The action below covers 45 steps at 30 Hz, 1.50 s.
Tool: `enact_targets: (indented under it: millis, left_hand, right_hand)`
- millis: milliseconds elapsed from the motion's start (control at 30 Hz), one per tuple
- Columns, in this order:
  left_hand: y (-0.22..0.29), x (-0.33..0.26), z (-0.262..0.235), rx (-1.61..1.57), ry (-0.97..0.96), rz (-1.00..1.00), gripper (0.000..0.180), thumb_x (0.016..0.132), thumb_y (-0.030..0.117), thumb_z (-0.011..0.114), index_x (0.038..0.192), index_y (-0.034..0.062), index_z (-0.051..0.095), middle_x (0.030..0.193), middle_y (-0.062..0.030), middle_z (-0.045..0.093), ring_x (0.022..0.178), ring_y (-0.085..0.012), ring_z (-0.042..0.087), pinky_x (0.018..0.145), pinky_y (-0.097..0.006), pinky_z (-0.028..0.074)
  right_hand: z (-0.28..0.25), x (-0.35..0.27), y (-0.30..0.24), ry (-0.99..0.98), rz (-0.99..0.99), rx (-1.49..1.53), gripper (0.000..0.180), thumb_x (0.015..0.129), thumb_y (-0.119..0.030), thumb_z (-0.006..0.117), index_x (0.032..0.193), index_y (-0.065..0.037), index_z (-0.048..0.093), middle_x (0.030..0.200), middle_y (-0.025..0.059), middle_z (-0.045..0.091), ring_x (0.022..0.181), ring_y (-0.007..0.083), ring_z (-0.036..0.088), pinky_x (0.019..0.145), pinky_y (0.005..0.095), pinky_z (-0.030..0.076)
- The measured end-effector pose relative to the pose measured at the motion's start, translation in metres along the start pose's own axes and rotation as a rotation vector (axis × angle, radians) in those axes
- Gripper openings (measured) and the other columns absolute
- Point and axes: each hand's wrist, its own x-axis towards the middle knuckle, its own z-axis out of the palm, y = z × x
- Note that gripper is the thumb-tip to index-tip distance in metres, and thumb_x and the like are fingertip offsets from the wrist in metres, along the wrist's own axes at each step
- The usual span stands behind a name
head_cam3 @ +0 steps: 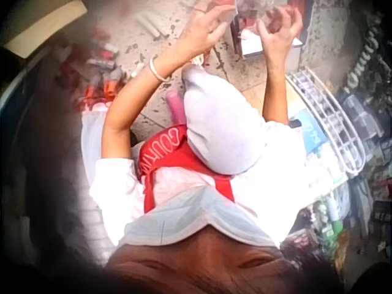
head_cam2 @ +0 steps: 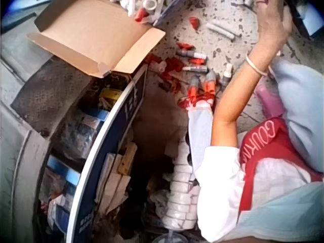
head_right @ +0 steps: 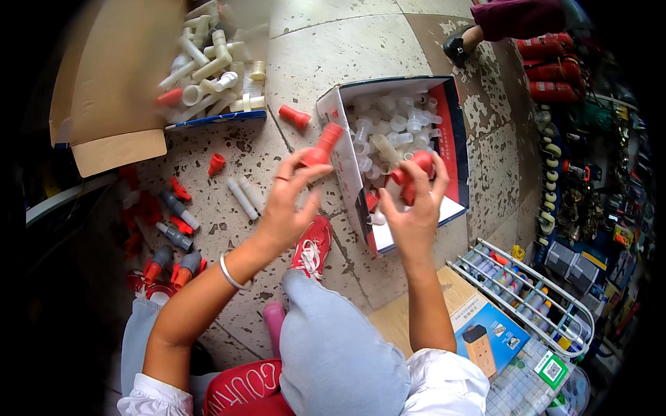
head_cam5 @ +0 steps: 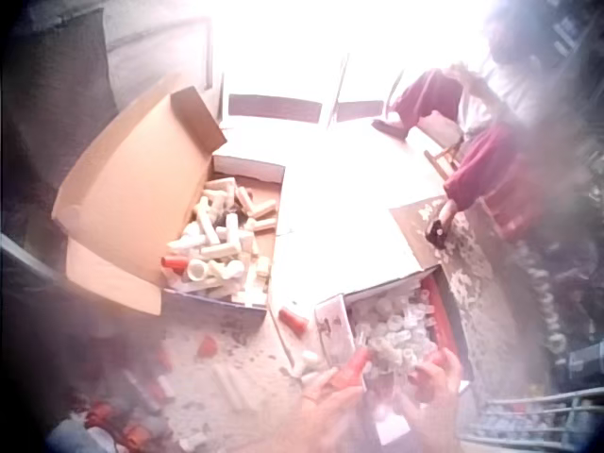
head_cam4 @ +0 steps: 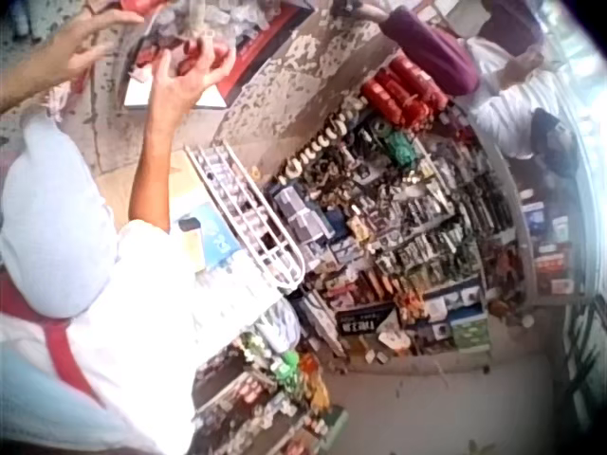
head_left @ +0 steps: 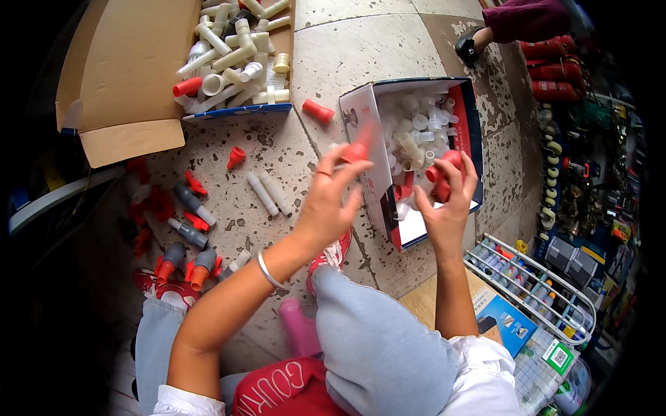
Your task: The person sits on the floor of a hardware store and assembles various plastic plumbing fittings. They connect red and grey valve components and white pipe connectors by hand, testing the fit of different pieces. The person then sorts the assembled and loose parts into cardboard boxes.
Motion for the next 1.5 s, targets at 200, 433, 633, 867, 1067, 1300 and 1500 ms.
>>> enact_targets:
  millis: [200, 433, 633, 867, 1067, 1300, 1500]
  left_hand:
    - [0.029, -0.040, 0.026, -0.032, -0.415, -0.109, 0.047, 0.082, 0.014, 0.068, 0.127, 0.0148, 0.054, 0.146, -0.0258, 0.030, 0.121, -0.0446, 0.049, 0.097, -0.045, 0.046]
    - [-0.065, -0.063, -0.015, 0.509, -0.547, -0.258, 0.038, 0.084, 0.020, 0.065, 0.120, 0.0108, 0.056, 0.138, -0.0246, 0.041, 0.125, -0.0417, 0.046, 0.100, -0.046, 0.045]
    - [-0.088, -0.068, -0.042, 0.529, -0.442, -0.330, 0.038, 0.084, 0.021, 0.066, 0.119, 0.0104, 0.056, 0.137, -0.0217, 0.043, 0.125, -0.0407, 0.045, 0.098, -0.045, 0.047]
    - [-0.106, -0.077, -0.058, 0.584, -0.344, -0.309, 0.036, 0.084, 0.020, 0.066, 0.118, 0.0103, 0.057, 0.136, -0.0202, 0.044, 0.124, -0.0394, 0.047, 0.094, -0.044, 0.049]
    - [-0.089, -0.069, -0.072, 0.684, -0.554, -0.310, 0.033, 0.084, 0.021, 0.064, 0.113, 0.0080, 0.057, 0.134, -0.0216, 0.045, 0.124, -0.0396, 0.047, 0.095, -0.045, 0.050]
    - [-0.061, -0.077, -0.201, 0.969, -0.475, -0.203, 0.034, 0.080, 0.018, 0.066, 0.112, 0.0072, 0.058, 0.130, -0.0196, 0.051, 0.118, -0.0362, 0.052, 0.094, -0.040, 0.050]
    - [0.001, -0.169, -0.298, 0.995, -0.386, -0.218, 0.029, 0.082, 0.018, 0.066, 0.108, 0.0070, 0.061, 0.131, -0.0170, 0.050, 0.120, -0.0347, 0.051, 0.090, -0.041, 0.051]
  right_hand:
    - [-0.014, -0.018, 0.015, -0.237, 0.086, -0.354, 0.053, 0.079, -0.015, 0.073, 0.128, -0.011, 0.054, 0.138, 0.0173, 0.045, 0.115, 0.0326, 0.055, 0.095, 0.0407, 0.044]
    - [0.121, -0.024, -0.014, -0.495, 0.060, 0.089, 0.066, 0.080, -0.018, 0.071, 0.137, -0.010, 0.040, 0.146, 0.0190, 0.034, 0.128, 0.0423, 0.043, 0.101, 0.0459, 0.042]
    - [0.243, -0.034, 0.011, -0.256, -0.150, -0.299, 0.050, 0.083, -0.027, 0.067, 0.130, -0.018, 0.051, 0.144, 0.0107, 0.037, 0.135, 0.0342, 0.033, 0.097, 0.0529, 0.039]
    - [0.232, 0.008, -0.016, -0.238, -0.390, -0.310, 0.056, 0.071, -0.012, 0.067, 0.125, -0.018, 0.054, 0.129, 0.0065, 0.046, 0.129, 0.0259, 0.039, 0.092, 0.0475, 0.039]
    - [0.256, 0.075, -0.017, -0.217, -0.330, -0.428, 0.052, 0.073, -0.012, 0.070, 0.122, -0.014, 0.053, 0.122, 0.0061, 0.053, 0.126, 0.0254, 0.045, 0.088, 0.0458, 0.046]
    - [0.237, 0.054, -0.022, -0.285, -0.307, -0.230, 0.037, 0.070, -0.011, 0.073, 0.104, -0.012, 0.059, 0.109, 0.0052, 0.063, 0.118, 0.0258, 0.053, 0.082, 0.0415, 0.050]
    - [0.076, 0.013, -0.072, 0.274, -0.264, 0.135, 0.038, 0.076, -0.002, 0.073, 0.112, -0.006, 0.061, 0.115, 0.0136, 0.058, 0.112, 0.0272, 0.054, 0.095, 0.0367, 0.045]
